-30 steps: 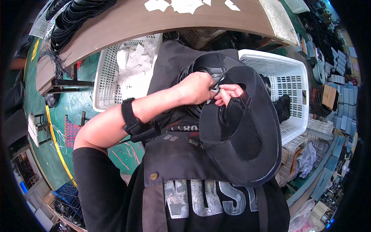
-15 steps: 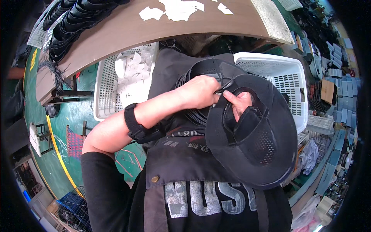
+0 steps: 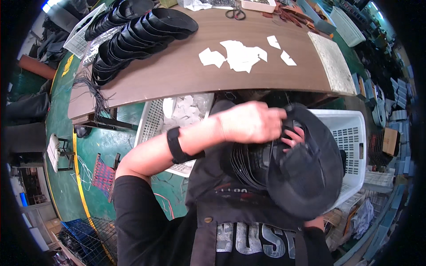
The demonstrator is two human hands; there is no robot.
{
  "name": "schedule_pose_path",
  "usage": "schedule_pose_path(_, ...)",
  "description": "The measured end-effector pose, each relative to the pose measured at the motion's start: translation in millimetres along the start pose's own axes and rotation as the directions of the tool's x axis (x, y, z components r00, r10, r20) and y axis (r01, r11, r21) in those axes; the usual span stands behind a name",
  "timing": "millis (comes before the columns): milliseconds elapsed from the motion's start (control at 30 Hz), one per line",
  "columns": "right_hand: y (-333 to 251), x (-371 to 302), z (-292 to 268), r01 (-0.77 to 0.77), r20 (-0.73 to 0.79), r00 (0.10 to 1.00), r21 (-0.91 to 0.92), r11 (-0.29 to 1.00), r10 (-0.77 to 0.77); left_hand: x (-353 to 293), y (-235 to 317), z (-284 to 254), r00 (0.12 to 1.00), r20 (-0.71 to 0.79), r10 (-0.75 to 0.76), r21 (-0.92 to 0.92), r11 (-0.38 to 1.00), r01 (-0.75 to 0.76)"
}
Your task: The person is applying white adhesive labels or reinforcement pieces into black shoe sole components.
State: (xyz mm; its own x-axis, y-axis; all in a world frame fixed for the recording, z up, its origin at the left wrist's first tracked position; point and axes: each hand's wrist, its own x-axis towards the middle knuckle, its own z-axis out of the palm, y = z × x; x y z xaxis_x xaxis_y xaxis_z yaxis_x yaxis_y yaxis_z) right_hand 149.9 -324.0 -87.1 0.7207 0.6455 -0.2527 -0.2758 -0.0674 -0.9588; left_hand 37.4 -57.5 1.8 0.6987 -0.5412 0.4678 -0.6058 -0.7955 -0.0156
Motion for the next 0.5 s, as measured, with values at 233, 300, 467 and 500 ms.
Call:
schedule_pose_path(233,-41,0,-7,0.235,-0.012,0.912,-0.804,0.546,-0.41,-94,-187,-74,0.906,-0.018,-0.424,0.54,0.758,0.366)
schedule_pose_path(300,-35,-2,-19,0.147,-0.074,0.927,-0.83,0.538,-0.368,-120,-231,-92,0.829,-0.004,-0.559,0.669,0.615,0.417)
schedule_pose_path(467,-24,-5,-31,-0.04,-0.197,0.962,-0.786,0.618,-0.187,-211,-298,-119,0.573,-0.022,-0.819,0.811,0.321,0.49)
schedule_pose_path(500,-25,-7,-28,-0.081,-0.225,0.958,-0.804,0.589,-0.176,-220,-301,-122,0.441,-0.034,-0.897,0.841,0.212,0.498)
